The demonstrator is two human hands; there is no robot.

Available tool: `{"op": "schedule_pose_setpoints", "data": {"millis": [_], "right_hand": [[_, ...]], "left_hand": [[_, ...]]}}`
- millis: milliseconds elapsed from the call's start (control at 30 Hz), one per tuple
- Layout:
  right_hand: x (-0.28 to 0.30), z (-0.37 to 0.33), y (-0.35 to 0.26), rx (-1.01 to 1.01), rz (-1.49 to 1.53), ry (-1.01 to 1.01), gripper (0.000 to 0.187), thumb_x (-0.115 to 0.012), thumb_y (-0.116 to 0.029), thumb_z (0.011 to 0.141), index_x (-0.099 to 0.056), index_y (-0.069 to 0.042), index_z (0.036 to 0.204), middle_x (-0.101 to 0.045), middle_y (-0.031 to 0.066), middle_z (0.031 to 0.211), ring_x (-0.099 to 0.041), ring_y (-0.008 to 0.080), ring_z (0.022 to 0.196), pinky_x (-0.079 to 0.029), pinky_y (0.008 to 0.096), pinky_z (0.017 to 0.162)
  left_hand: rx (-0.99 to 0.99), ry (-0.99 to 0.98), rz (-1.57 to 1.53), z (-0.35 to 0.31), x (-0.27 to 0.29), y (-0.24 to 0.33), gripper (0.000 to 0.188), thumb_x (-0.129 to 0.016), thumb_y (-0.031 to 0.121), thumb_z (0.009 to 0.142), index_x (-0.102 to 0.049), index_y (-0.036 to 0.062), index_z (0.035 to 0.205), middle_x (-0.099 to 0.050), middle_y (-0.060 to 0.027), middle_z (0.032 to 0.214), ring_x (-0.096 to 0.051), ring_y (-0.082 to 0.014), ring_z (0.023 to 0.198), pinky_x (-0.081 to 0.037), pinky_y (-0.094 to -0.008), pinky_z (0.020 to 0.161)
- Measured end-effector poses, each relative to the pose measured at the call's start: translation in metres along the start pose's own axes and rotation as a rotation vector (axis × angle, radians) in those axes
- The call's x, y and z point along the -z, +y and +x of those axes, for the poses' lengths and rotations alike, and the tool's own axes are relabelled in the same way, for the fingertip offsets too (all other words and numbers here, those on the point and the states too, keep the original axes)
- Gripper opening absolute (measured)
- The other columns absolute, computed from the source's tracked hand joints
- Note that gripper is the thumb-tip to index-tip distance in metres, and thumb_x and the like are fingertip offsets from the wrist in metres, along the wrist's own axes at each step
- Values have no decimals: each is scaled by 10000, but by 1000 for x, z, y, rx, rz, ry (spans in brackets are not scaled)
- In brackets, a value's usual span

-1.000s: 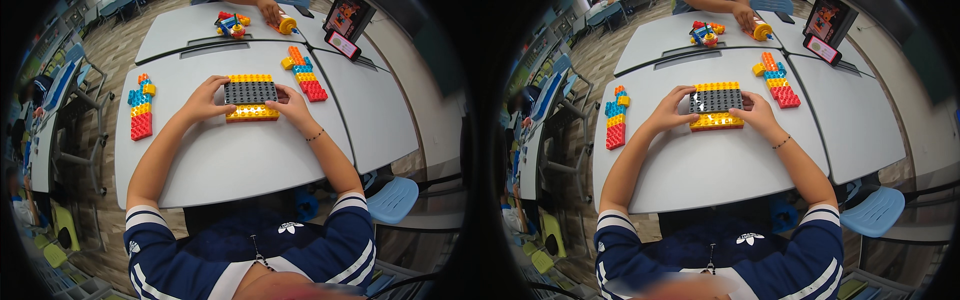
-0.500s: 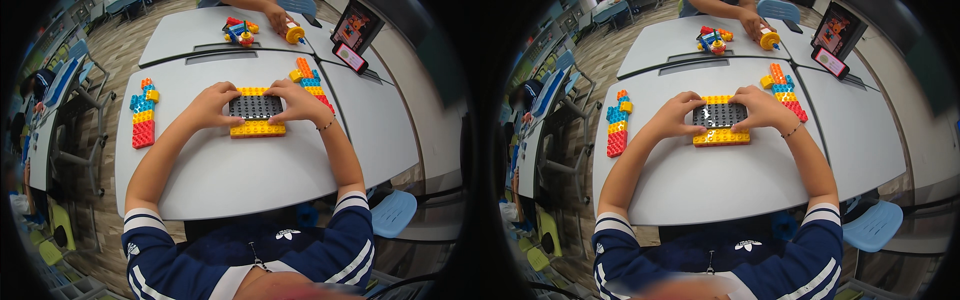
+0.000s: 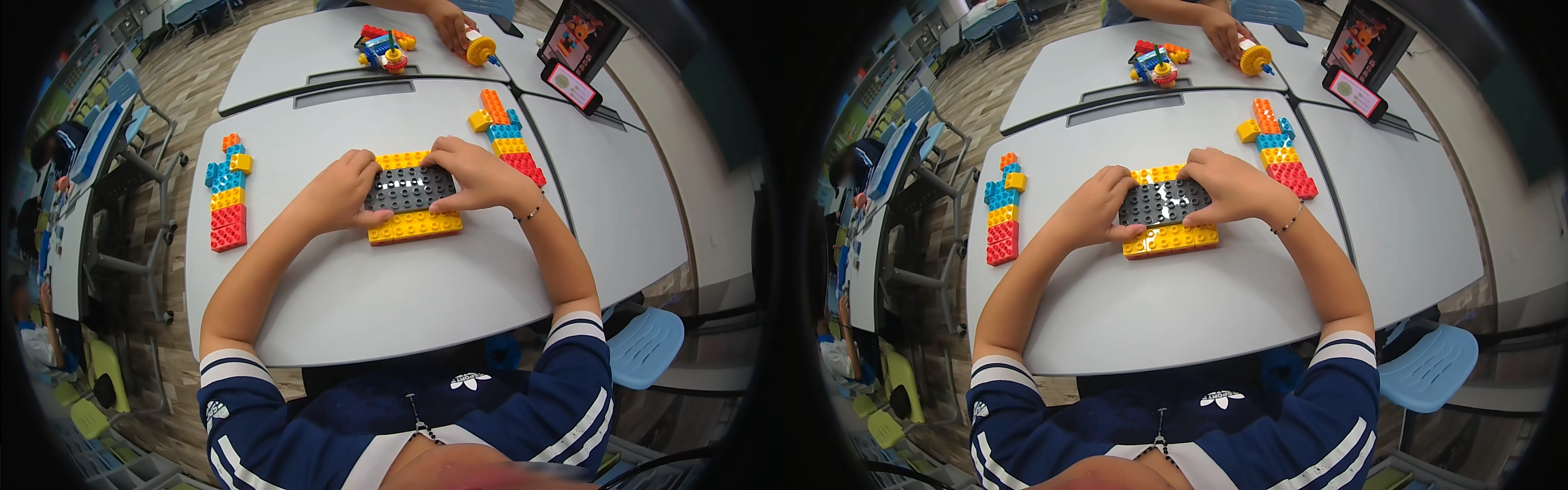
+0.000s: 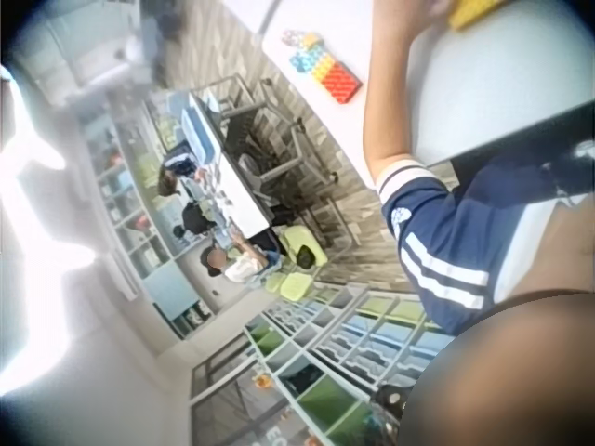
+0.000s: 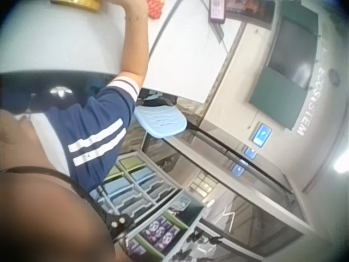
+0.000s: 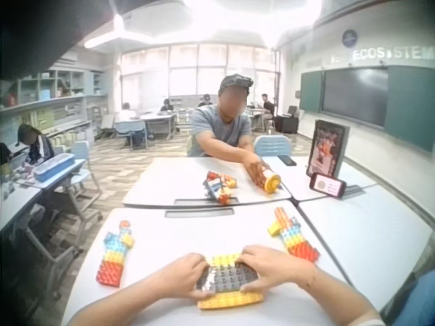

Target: The person disassembles a colorful Lego structure with gears, then reassembles it by stacking and connecting various Lego bricks on a table. The person handles Lego bricks and gears, building a multi-colored structure.

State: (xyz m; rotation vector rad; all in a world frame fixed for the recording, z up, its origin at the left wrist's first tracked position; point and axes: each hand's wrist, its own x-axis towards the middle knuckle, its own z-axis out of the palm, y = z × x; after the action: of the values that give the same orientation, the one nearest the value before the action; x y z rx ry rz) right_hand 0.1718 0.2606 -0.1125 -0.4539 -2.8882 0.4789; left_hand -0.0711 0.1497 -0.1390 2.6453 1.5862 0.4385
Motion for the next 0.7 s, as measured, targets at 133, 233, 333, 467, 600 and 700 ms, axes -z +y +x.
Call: {"op": "schedule_pose_setpoints", "data": {"millis": [133,233,333,467,600,700], "right_hand": [[-1,1,4,4,10,-24,613,-809,-402,669,-612,21,1067,-578,148,1034,-550,295,1043,-411,446,974],[-3,2,4,-13,-10,-43,615,-818,-393,660,-603,10,1071,-579,143,1050,-542,295,1047,-380,460,986],[-4,1,4,-1,-4,-30,614,-833,-373,641,-598,16,1055,-587,147,1038,-531,295,1028,-403,369,920],[-4,3,7,-35,26,-81,640,-830,-397,645,-588,2,1083,-574,139,1084,-533,293,1071,-351,482,1000],[-4,3,7,-4,26,-43,645,-845,-388,622,-593,15,1059,-593,151,1027,-537,293,1023,-404,366,924],[-3,2,8,-11,39,-50,650,-851,-391,618,-591,12,1057,-592,151,1028,-542,290,1018,-404,372,920]], "left_hand": [[-21,27,5,-1,-3,-1,647,-741,423,735,-548,-81,1091,-522,-199,1146,-504,-329,1112,-450,-383,970],[-60,67,35,-1,-5,-1,666,-715,471,742,-561,-98,1051,-530,-199,1091,-510,-319,1051,-467,-372,928],[-81,95,50,-1,-6,-1,678,-700,497,745,-567,-105,1027,-534,-199,1064,-512,-313,1016,-476,-367,906],[-72,96,59,-2,-6,0,679,-697,501,745,-568,-104,1026,-538,-200,1053,-515,-312,1014,-481,-367,896],[-49,63,61,-2,-2,4,664,-710,482,742,-568,-103,1023,-546,-200,1044,-540,-314,997,-495,-369,870],[2,20,33,-2,3,8,648,-734,463,736,-561,-80,1045,-559,-192,1045,-562,-313,987,-499,-371,868]]}}
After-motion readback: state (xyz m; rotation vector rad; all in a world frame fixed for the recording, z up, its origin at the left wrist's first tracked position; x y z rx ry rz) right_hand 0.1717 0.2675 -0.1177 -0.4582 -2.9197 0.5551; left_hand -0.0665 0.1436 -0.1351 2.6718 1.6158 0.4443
